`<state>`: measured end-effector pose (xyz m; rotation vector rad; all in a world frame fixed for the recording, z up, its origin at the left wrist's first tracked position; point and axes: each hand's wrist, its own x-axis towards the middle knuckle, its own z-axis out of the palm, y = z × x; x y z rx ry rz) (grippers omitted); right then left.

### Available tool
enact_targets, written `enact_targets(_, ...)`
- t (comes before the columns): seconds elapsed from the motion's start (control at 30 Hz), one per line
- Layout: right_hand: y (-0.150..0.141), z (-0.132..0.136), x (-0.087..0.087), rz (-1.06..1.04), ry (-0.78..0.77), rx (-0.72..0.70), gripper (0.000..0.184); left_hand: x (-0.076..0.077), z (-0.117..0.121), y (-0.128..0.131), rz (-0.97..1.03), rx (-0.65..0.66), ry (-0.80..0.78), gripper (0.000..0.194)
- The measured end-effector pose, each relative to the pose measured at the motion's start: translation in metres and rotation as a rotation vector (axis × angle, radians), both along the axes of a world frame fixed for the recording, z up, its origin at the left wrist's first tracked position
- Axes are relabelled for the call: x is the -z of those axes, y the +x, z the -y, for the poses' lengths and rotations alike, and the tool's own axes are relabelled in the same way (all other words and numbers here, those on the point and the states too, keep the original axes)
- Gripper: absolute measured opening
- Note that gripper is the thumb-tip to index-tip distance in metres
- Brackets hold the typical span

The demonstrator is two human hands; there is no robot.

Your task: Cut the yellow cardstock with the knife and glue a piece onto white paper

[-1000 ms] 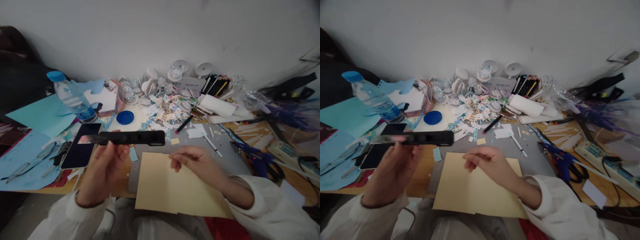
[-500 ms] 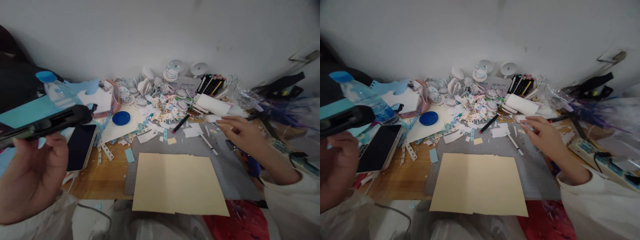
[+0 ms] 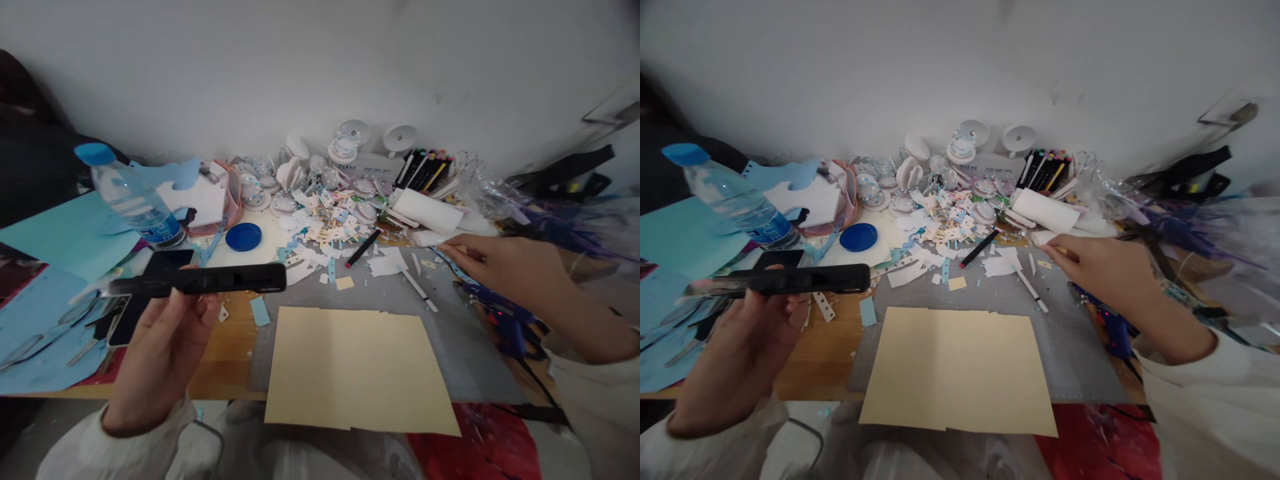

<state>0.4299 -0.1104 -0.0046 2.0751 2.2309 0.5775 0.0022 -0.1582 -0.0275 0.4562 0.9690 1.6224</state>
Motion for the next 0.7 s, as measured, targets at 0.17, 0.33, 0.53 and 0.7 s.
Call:
enact_targets(0.17, 0.005, -0.002, 0.003, 0.036, -0.039, -0.374, 0.028, 0.016, 0.003, 0.006, -0.072, 0.124, 0.031, 0.020)
enact_targets(0.33, -0.006, 0.009, -0.004, 0.133, 0.152, 0.055, 0.057, 0.023, 0.008, 0.019, -0.075, 0.155, -0.048, 0.029)
enact_targets(0.53, -0.040, 0.020, 0.008, -0.285, 0.139, -0.307, 0.048, 0.027, 0.014, 0.042, -0.028, 0.298, 0.003, 0.030)
enact_targets(0.7, -0.094, 0.057, 0.037, -1.139, -0.190, -0.358, 0.041, 0.031, 0.014, 0.064, 0.035, 0.349, 0.081, 0.024)
